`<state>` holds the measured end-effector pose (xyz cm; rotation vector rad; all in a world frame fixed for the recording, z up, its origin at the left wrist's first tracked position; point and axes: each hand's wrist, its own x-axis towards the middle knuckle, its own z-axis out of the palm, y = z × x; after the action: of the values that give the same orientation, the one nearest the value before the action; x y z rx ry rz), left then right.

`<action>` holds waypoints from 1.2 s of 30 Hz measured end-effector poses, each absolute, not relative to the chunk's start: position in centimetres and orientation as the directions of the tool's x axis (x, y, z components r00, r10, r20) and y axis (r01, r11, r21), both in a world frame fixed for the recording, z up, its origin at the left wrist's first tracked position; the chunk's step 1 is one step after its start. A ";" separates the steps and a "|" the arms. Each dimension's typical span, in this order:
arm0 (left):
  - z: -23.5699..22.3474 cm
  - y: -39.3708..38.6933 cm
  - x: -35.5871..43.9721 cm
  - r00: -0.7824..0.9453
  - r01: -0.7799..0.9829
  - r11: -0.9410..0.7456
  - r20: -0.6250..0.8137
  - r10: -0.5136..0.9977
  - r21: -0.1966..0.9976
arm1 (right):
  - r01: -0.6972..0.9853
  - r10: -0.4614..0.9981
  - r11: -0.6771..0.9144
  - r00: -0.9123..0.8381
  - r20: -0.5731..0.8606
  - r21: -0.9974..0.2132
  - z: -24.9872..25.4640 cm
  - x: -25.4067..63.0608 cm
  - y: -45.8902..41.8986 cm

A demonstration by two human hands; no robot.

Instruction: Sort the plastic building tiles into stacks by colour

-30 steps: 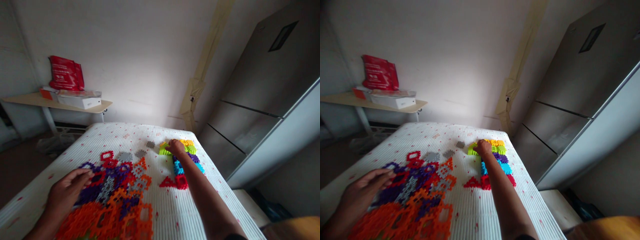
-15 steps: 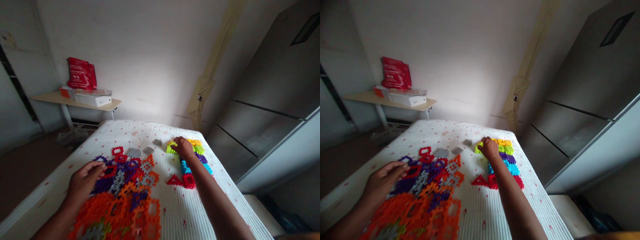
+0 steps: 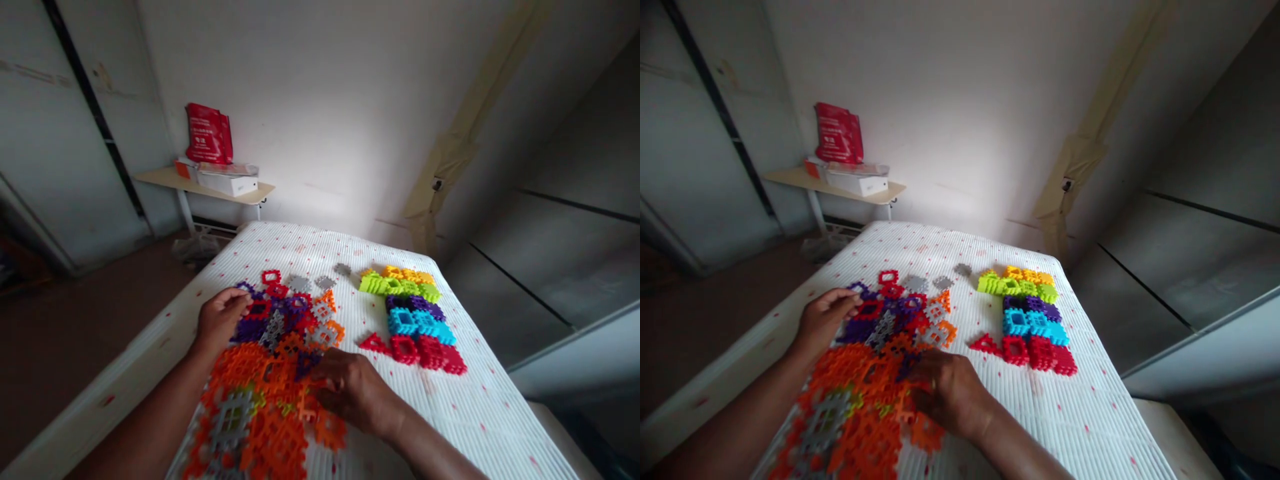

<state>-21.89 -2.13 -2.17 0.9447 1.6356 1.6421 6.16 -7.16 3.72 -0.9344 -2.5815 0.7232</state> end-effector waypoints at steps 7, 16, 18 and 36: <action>-2.1 -2.0 -22.1 -0.548 0.080 -0.027 0.067 0.834 0.996 | 0.400 0.487 0.845 -0.850 0.201 -0.355 3.0 2.1 -8.9; -2.4 -2.0 -22.1 -0.535 0.085 -0.021 0.064 0.842 0.996 | 0.454 0.458 0.889 -0.882 0.113 -0.061 1.6 -2.8 -8.6; -2.5 -2.0 -22.1 -0.534 0.092 -0.022 0.069 0.843 0.995 | 0.449 0.452 0.892 -0.881 0.140 -0.058 1.0 -2.8 -8.5; -2.1 -2.6 -21.4 -0.442 0.298 -0.075 0.207 0.873 0.952 | 0.430 0.840 0.441 -0.507 0.194 -0.788 1.4 1.9 -2.8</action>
<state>-21.38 -2.60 -2.10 1.2602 1.7155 1.5446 1.88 -2.79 1.39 -1.0611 -2.1174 0.9227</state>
